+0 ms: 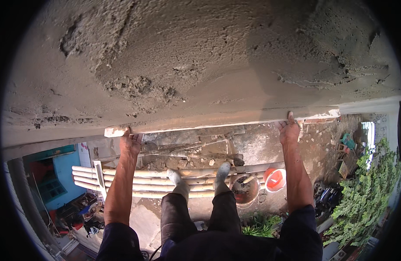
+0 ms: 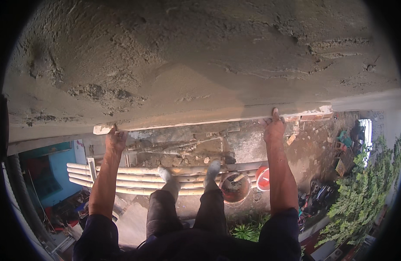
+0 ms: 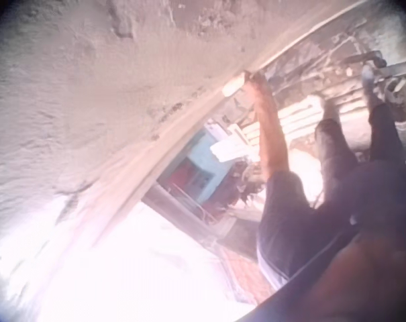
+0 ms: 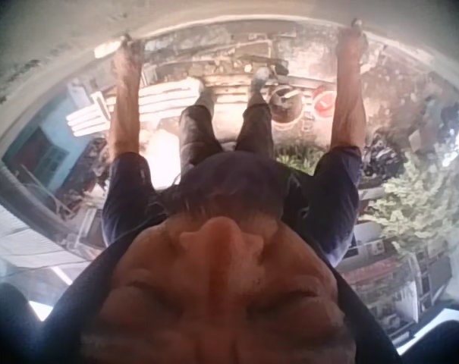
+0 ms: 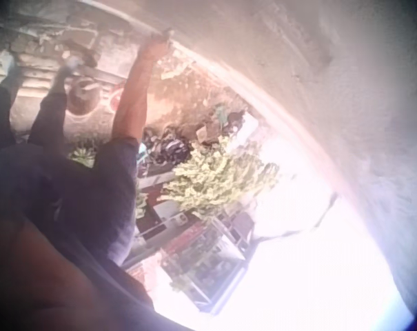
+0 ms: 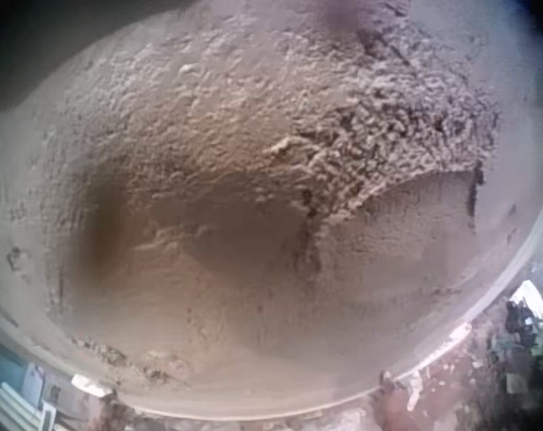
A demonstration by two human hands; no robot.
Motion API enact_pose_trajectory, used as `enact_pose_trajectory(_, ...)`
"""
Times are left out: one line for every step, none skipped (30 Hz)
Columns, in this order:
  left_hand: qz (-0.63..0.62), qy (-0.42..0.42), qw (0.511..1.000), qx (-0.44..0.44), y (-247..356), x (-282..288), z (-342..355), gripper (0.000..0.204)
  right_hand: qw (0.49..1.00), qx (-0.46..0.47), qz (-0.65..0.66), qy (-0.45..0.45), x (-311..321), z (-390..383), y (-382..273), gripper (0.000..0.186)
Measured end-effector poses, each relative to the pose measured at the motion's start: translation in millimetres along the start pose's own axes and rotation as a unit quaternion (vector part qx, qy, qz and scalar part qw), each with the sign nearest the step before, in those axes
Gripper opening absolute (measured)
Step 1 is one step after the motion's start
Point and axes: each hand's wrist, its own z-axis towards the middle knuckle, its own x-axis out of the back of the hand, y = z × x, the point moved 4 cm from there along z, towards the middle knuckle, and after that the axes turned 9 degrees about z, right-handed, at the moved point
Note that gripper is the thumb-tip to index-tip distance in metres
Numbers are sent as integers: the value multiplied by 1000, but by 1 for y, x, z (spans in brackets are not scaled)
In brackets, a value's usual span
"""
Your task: The person uses a long wooden straightedge to smooth and level wet cement plaster on a vertical wall. They repeatedly scrape the tool across the surface to remove excess material and create a flat finish.
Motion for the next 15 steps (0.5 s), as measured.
enact_pose_trajectory(3, -7, 1000, 14, -4, -20, -18, 22, 999, 13, 14, -40, 2, 4, -25, 55)
enact_pose_trajectory(-5, -12, 1000, 28, -9, -36, -36, 22, 999, 21, -4, -25, 8, 8, -47, 54)
enact_pose_trajectory(-19, -15, 999, 38, -14, -50, -51, 22, 999, 28, -5, -27, 10, 12, -65, 53)
enact_pose_trajectory(-14, -39, 998, 52, -19, -64, -62, 25, 999, 43, -4, -3, 15, 17, -80, 53)
enact_pose_trajectory(-12, -61, 996, 62, -23, -72, -71, 29, 999, 49, 0, -8, 16, 20, -92, 52)
enact_pose_trajectory(-23, -87, 993, 81, -27, -77, -77, 34, 998, 63, 5, 10, 19, 23, -100, 52)
enact_pose_trajectory(-16, -93, 993, 66, -28, -78, -79, 34, 996, 85, 10, 21, 21, 24, -106, 51)
enact_pose_trajectory(-18, -105, 992, 63, -28, -76, -78, 34, 996, 77, 5, 43, 21, 24, -105, 51)
enact_pose_trajectory(-24, -123, 990, 62, -26, -72, -74, 35, 996, 81, -1, 44, 21, 22, -104, 51)
enact_pose_trajectory(-14, -126, 990, 60, -23, -63, -69, 35, 996, 82, 0, 37, 17, 19, -96, 51)
enact_pose_trajectory(-27, -132, 989, 68, -19, -55, -62, 33, 994, 99, 6, 51, 14, 13, -89, 51)
enact_pose_trajectory(-28, -128, 990, 60, -8, -42, -52, 32, 993, 110, 15, 32, 6, 5, -76, 51)
enact_pose_trajectory(1, -115, 993, 21, 6, -25, -42, 33, 996, 87, 2, 28, -2, -4, -60, 60)
enact_pose_trajectory(-10, -82, 996, 20, 23, -9, -28, 37, 994, 91, -7, 62, -9, -16, -40, 74)
enact_pose_trajectory(0, -31, 999, 10, 45, 13, -14, 38, 994, 66, -2, 84, -19, -28, -17, 86)
